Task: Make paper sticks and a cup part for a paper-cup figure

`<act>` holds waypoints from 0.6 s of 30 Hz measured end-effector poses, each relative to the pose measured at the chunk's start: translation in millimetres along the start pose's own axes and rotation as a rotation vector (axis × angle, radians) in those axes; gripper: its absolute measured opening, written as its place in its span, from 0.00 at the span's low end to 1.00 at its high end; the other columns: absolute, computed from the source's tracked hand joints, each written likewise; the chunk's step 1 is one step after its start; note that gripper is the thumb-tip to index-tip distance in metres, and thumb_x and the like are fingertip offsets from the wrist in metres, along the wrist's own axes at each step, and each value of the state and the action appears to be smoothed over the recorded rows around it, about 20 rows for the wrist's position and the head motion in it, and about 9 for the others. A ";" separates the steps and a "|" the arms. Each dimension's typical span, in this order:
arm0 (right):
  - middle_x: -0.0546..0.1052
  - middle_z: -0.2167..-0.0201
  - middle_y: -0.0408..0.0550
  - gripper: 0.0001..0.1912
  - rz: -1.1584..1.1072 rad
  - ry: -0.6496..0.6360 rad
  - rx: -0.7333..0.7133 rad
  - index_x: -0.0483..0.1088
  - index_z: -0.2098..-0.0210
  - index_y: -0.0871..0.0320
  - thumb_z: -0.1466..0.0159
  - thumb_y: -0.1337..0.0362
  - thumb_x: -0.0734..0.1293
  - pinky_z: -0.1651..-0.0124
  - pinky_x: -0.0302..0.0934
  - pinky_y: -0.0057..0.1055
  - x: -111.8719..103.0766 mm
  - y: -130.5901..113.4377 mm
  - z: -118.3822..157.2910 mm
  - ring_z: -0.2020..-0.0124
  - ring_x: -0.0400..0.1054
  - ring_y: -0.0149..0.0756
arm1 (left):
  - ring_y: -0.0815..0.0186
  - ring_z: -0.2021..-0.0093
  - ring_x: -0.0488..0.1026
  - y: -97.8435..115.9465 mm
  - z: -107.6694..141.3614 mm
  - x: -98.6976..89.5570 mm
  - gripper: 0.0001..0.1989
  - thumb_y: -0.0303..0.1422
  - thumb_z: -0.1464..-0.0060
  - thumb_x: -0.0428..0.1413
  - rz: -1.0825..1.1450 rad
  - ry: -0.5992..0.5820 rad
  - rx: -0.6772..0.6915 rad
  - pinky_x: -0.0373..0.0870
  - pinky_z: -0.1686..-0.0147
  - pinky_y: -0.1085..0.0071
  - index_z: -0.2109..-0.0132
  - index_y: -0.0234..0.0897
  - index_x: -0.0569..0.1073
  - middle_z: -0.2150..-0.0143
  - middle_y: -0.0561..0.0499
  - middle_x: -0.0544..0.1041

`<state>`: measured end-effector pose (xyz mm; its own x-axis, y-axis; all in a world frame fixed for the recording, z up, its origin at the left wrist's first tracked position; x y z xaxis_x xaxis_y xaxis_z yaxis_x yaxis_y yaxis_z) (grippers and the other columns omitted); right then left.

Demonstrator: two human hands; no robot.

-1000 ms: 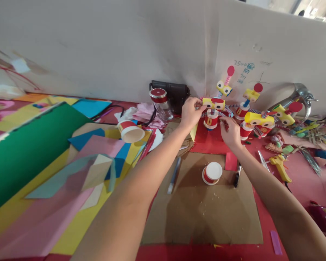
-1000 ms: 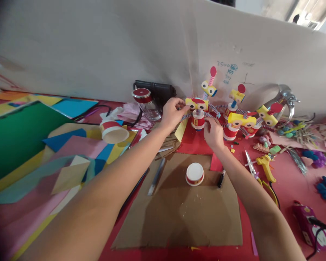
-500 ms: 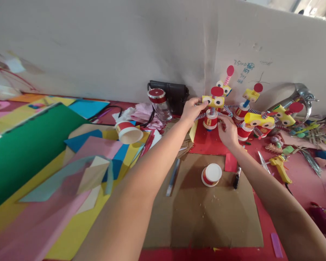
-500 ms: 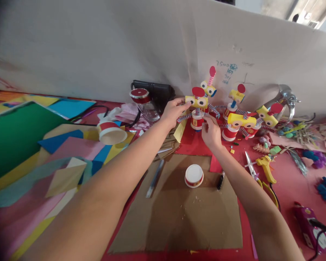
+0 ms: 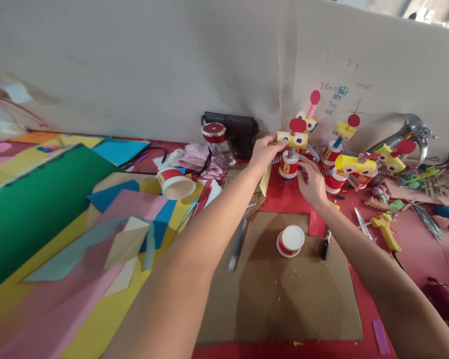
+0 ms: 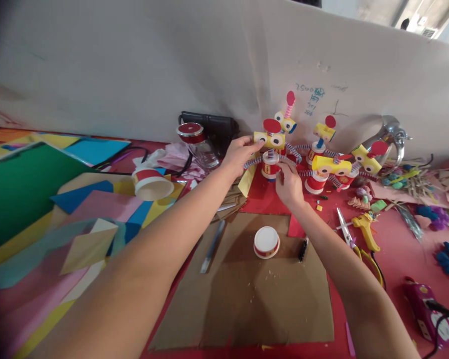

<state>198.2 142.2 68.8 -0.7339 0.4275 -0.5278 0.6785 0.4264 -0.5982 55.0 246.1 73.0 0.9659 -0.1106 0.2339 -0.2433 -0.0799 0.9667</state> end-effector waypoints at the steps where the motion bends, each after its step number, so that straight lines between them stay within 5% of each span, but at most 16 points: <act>1: 0.74 0.46 0.58 0.17 0.007 -0.001 0.002 0.72 0.53 0.56 0.39 0.73 0.60 0.44 0.69 0.44 -0.2 -0.4 0.5 0.44 0.70 0.44 | 0.63 0.63 0.76 0.6 0.7 0.6 0.11 0.34 0.58 0.67 0.000 -0.002 0.001 0.71 0.61 0.69 0.67 0.34 0.77 0.67 0.50 0.80; 18: 0.73 0.48 0.60 0.17 0.055 -0.024 0.024 0.73 0.53 0.56 0.39 0.72 0.61 0.50 0.72 0.44 -1.9 -1.8 7.5 0.46 0.70 0.46 | 0.69 0.69 0.71 9.9 6.1 -9.7 0.09 0.31 0.61 0.67 -0.068 0.046 0.045 0.66 0.67 0.75 0.72 0.37 0.73 0.73 0.56 0.74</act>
<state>198.1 134.6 66.3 -0.6963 0.4302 -0.5745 0.7171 0.3834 -0.5820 42.7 240.3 79.7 0.9831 -0.0578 0.1735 -0.1798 -0.1305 0.9750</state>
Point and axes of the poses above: each hand's wrist, its own z-axis away from the middle knuckle, its own x-axis out of the palm, y = z × x, the point moved 8 cm from there along -z, towards the middle knuckle
